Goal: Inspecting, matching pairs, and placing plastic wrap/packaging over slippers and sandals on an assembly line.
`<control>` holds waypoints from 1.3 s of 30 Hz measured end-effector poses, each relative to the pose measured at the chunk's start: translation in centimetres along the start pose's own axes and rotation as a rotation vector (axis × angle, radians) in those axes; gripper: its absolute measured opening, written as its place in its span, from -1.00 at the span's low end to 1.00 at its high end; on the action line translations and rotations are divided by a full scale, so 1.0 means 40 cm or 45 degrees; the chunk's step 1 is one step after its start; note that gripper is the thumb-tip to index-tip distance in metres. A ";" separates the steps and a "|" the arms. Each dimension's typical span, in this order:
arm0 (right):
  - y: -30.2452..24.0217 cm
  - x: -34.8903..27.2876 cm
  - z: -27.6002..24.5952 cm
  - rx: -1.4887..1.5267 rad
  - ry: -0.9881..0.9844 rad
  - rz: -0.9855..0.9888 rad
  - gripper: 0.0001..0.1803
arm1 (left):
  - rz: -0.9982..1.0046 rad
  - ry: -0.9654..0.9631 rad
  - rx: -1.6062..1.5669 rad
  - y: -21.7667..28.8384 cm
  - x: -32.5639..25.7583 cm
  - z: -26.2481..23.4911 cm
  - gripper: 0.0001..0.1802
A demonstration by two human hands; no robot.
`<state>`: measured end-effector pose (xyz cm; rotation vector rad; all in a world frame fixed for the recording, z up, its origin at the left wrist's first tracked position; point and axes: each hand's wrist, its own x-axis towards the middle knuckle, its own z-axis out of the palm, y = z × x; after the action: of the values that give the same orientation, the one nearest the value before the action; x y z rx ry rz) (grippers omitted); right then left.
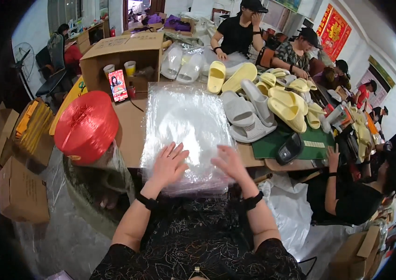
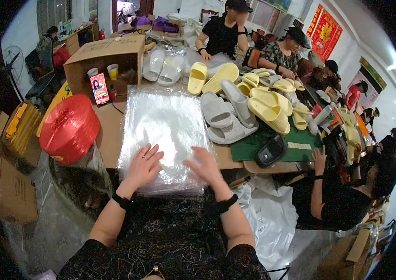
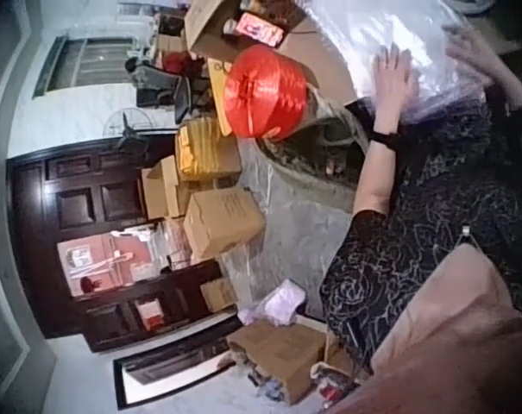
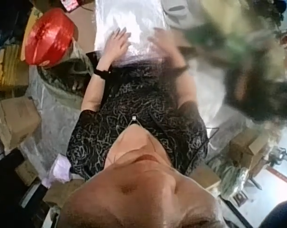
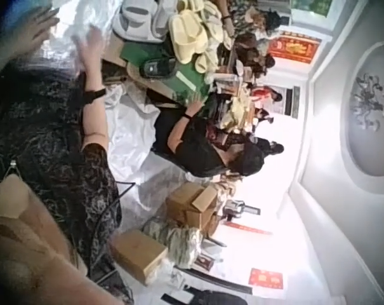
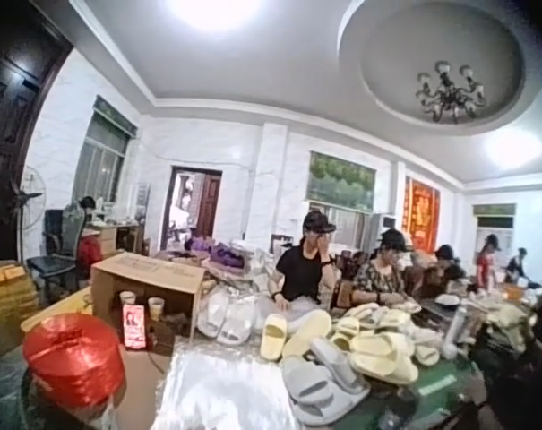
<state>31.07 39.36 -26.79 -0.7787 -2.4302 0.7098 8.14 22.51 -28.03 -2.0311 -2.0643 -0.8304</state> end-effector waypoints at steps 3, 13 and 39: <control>0.040 0.133 -0.058 0.675 0.508 0.551 -0.21 | 0.000 0.028 -0.011 -0.009 -0.003 -0.006 -0.50; 0.157 0.355 -0.136 0.941 0.609 0.796 -0.47 | -0.061 -0.105 -0.019 -0.009 -0.004 0.003 -0.46; -0.065 0.274 -0.209 0.149 -0.274 0.705 -0.49 | -0.333 -0.220 -0.171 0.012 -0.015 -0.007 -0.39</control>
<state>27.07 47.18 -15.85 -1.4115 -2.3349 1.1821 8.59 21.83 -27.92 -1.9882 -2.4729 -0.8833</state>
